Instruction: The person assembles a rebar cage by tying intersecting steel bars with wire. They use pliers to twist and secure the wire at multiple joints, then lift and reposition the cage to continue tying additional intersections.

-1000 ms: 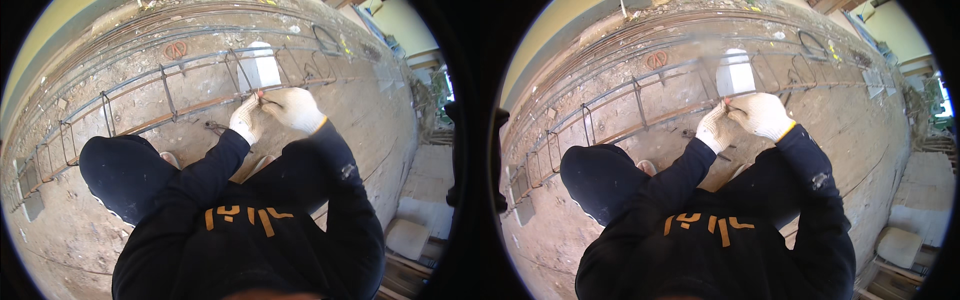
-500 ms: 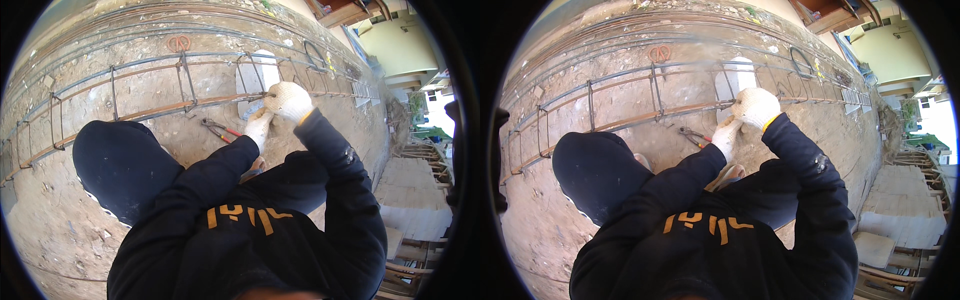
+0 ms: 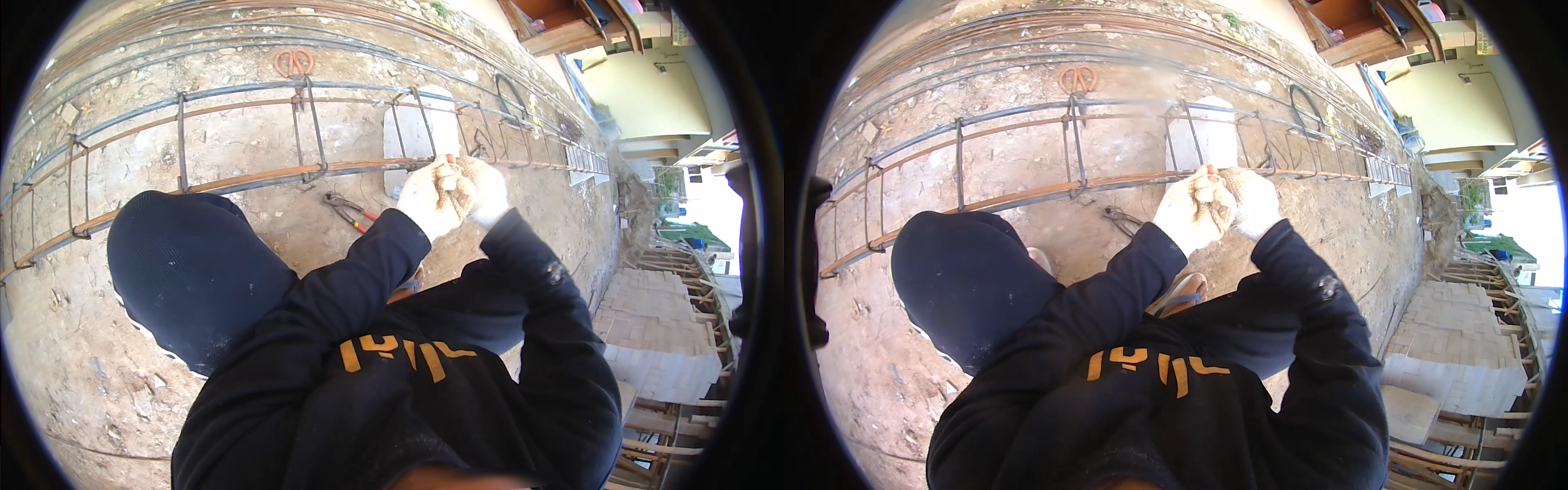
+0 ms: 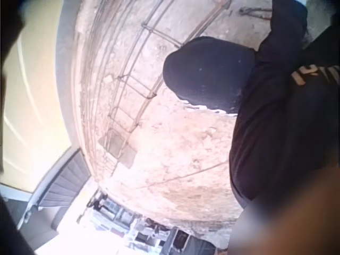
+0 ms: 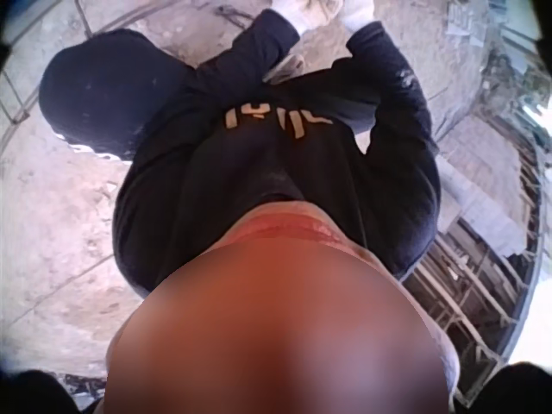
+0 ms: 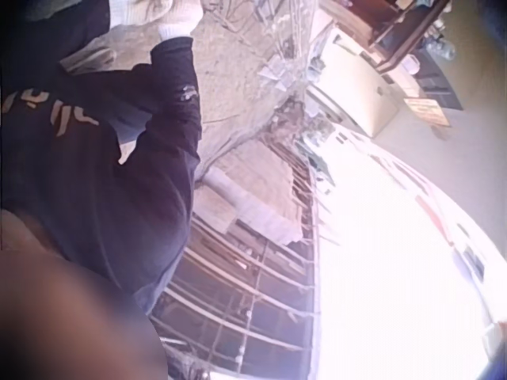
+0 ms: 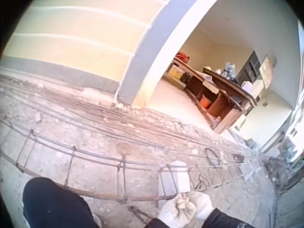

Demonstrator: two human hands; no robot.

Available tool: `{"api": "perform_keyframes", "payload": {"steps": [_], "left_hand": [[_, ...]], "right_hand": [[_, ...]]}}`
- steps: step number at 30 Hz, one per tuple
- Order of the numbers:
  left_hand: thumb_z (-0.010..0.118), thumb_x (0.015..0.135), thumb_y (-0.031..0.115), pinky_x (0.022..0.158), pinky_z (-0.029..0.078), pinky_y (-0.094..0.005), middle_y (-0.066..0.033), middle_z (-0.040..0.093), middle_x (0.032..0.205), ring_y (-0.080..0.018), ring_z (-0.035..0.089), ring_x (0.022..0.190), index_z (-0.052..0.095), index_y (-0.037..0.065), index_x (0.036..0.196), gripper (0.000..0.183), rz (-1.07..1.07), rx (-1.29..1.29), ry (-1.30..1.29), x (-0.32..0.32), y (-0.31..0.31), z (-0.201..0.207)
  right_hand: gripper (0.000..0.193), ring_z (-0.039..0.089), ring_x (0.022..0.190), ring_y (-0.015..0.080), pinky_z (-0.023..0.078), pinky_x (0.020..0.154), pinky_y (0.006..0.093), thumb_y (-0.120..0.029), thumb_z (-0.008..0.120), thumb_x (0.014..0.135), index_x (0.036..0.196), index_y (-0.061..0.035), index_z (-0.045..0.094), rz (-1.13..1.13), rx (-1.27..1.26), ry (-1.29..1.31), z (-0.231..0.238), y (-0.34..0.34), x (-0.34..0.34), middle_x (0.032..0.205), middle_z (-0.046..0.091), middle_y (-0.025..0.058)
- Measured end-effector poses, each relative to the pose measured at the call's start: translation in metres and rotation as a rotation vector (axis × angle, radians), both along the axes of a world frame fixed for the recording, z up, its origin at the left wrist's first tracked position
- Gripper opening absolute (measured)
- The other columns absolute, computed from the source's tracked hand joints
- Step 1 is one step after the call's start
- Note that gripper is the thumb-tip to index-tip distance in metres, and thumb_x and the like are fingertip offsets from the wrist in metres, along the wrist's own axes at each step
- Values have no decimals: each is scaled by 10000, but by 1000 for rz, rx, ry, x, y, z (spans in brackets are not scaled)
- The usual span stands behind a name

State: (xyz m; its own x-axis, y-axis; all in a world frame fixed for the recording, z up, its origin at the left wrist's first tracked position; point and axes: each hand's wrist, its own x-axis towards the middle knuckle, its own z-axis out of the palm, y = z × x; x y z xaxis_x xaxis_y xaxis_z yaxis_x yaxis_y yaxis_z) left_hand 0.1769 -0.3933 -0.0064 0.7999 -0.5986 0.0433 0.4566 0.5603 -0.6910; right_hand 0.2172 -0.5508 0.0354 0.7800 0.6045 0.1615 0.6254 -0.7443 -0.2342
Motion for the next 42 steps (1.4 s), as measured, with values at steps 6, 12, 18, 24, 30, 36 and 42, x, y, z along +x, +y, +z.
{"api": "perform_keyframes", "payload": {"steps": [6,12,18,24,30,36,42], "left_hand": [[563,1002,228,587,518,-334,-24,611,762,-181,576,605,627,59,985,182,21,527,-9,0,-20,29],[610,974,336,549,543,-313,-108,706,848,-189,665,659,653,28,1035,316,-38,727,-358,-38,-10,77],[625,937,391,495,473,-259,-104,709,741,-146,619,544,711,11,894,391,8,1064,-1365,-41,18,78],[642,788,536,658,538,-368,-159,703,769,-268,674,705,790,104,863,462,-279,1913,-1915,-17,43,8],[668,751,401,793,537,-414,-230,705,949,-332,690,867,763,54,947,410,-545,2283,-1487,-21,43,-83],[592,768,256,933,503,-417,-255,668,1106,-366,652,1065,731,13,1032,385,-842,2432,-1204,-37,37,-156],[600,759,287,948,499,-412,-260,665,1114,-373,647,1078,728,11,1050,421,-846,2488,-986,-53,52,-179]], "right_hand": [[288,586,770,175,508,722,334,-182,574,954,1202,-36,593,-650,1809,1045,-40,-6,-9,887,610,46],[285,652,993,205,520,864,334,-255,611,923,1165,-108,648,-703,1254,439,5,57,-45,1113,679,64],[198,687,818,283,532,743,352,-152,775,781,968,-98,740,-128,-9,-431,8,59,-26,884,717,99],[166,672,721,328,528,660,385,-255,662,889,889,-104,729,-289,8,-171,18,64,-14,787,697,120],[255,662,586,150,532,539,268,-264,667,921,901,-14,717,-666,592,715,43,48,-14,718,696,100],[378,698,788,243,556,750,380,-280,643,881,1141,-6,662,-432,-302,686,-63,6,-58,910,707,161],[544,573,1168,400,474,946,460,-262,654,839,1341,-107,516,-310,-471,280,-206,38,-70,1278,591,223]]}}
